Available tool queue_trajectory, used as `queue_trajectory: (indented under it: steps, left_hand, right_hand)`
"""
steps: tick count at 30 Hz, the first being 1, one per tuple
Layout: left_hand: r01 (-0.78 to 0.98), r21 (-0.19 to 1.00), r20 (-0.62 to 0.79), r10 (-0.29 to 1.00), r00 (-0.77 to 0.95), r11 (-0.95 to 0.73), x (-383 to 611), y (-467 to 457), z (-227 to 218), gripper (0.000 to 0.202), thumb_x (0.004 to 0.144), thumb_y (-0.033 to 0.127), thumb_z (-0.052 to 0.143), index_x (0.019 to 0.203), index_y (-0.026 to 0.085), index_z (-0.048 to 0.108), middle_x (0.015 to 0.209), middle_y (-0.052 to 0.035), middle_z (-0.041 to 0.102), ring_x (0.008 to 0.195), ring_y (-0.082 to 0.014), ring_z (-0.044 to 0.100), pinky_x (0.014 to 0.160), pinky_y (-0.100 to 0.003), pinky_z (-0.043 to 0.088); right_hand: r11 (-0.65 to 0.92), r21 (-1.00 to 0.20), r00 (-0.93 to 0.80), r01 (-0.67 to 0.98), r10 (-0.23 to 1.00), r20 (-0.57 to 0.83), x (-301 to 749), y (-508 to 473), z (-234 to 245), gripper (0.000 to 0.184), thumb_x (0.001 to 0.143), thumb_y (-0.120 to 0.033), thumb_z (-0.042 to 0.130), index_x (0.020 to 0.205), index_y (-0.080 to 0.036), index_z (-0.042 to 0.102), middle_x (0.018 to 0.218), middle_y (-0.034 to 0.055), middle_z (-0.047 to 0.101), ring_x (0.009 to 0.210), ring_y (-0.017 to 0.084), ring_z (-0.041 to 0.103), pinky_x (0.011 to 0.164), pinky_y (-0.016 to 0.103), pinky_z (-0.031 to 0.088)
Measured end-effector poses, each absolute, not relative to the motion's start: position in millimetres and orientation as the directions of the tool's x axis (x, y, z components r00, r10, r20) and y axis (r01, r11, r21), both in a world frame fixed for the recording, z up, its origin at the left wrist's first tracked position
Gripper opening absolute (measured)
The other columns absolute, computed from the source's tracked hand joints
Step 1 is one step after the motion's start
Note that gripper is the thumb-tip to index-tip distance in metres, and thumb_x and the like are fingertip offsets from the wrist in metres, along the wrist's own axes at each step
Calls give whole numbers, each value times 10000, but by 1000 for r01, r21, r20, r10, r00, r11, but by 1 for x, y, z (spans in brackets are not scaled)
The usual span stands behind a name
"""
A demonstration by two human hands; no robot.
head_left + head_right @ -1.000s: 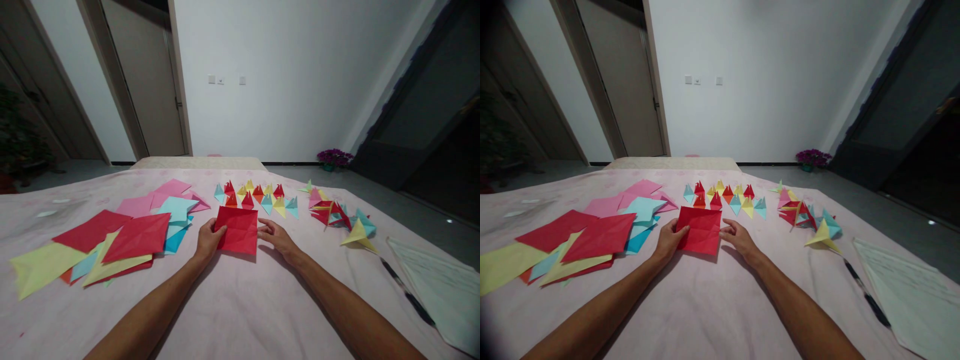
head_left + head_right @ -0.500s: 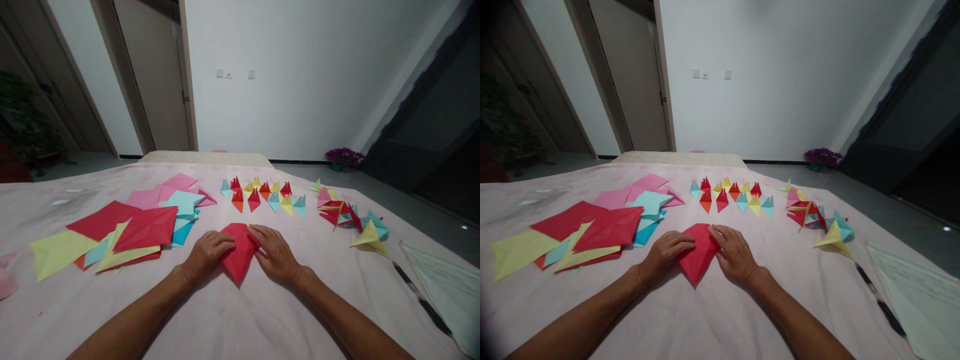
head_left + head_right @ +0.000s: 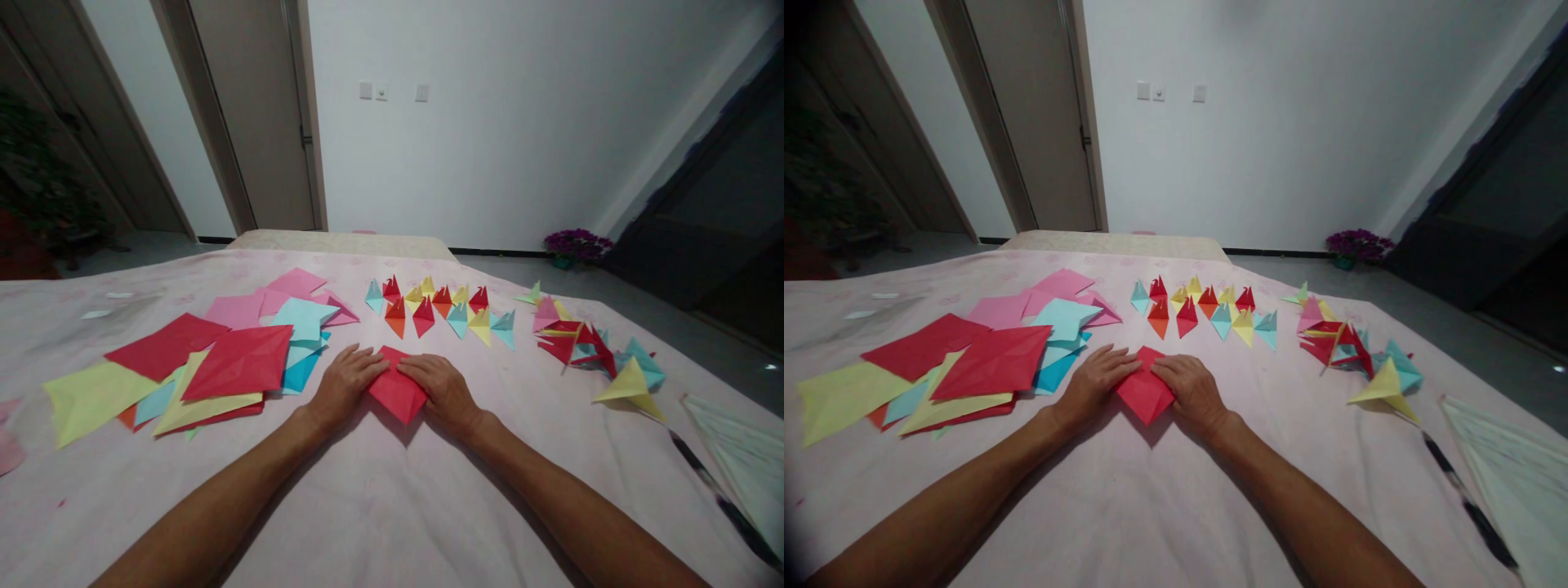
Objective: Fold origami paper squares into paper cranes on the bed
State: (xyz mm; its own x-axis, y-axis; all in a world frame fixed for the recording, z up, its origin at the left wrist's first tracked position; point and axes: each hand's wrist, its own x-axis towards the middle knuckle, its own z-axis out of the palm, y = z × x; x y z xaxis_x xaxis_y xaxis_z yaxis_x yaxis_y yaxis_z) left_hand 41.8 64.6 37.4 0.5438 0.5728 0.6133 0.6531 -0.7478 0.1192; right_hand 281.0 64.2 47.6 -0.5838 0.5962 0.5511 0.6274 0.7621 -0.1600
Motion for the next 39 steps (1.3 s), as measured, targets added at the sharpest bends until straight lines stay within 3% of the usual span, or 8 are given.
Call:
queue_trajectory:
  steps: [4,7,12,21,25,28,33,39]
  left_hand:
    - [660,-17,737,437,516,-751,41,84,52,387,957,133,481,1309,261,580,1315,-58,643,1351,-248,464,1134,-537,333]
    - [617,-42,627,460,629,-786,35,76,44,399,939,132,509,1316,243,575,1310,-70,645,1333,-255,486,1147,-532,318]
    - [614,105,366,604,708,-783,30,56,26,436,893,126,558,1318,222,566,1294,-104,650,1228,-235,584,1100,-493,399]
    - [649,282,409,700,585,-707,28,55,23,392,843,98,615,1208,239,645,1234,-82,685,1152,-236,624,1010,-454,478]
    - [689,423,406,803,436,-588,27,58,22,249,839,102,624,1035,229,708,1109,-62,719,1039,-225,645,915,-401,510]
    - [729,467,361,860,360,-501,29,61,26,81,884,203,614,899,204,694,956,-54,712,913,-217,634,823,-371,501]
    - [851,376,324,913,249,-366,29,66,32,251,927,371,564,769,188,629,806,-53,636,784,-219,582,735,-366,449]
    - [927,214,338,913,227,-309,24,68,34,230,870,373,639,731,193,609,791,-62,624,789,-254,585,728,-402,450]
  right_hand:
    - [754,-68,-527,654,518,673,281,80,66,417,919,-189,516,1330,-221,575,1329,82,626,1285,253,506,1075,471,399]
    - [755,-57,-599,653,561,572,287,74,61,430,924,-141,492,1324,-270,585,1331,56,627,1287,237,511,1099,472,381]
    - [771,-153,-649,619,611,452,301,57,32,506,856,-55,502,1311,-255,593,1274,80,656,1181,233,581,1021,458,453]
    - [669,-262,-563,695,734,379,301,54,36,341,847,-92,547,1130,-218,689,1061,91,668,985,248,570,855,413,474]
    - [600,-341,-490,723,794,359,297,62,39,256,863,-102,539,992,-235,716,945,55,657,902,218,558,814,373,461]
    - [534,-394,-432,749,843,321,296,70,41,165,896,-179,555,842,-237,699,844,30,645,831,200,550,767,343,448]
    - [414,-398,-318,819,904,287,295,80,36,246,932,-352,555,738,-223,633,788,25,631,787,192,551,727,324,418]
    - [346,-366,-241,864,922,305,294,82,33,124,896,-312,588,804,-232,608,801,15,654,771,194,554,691,315,383]
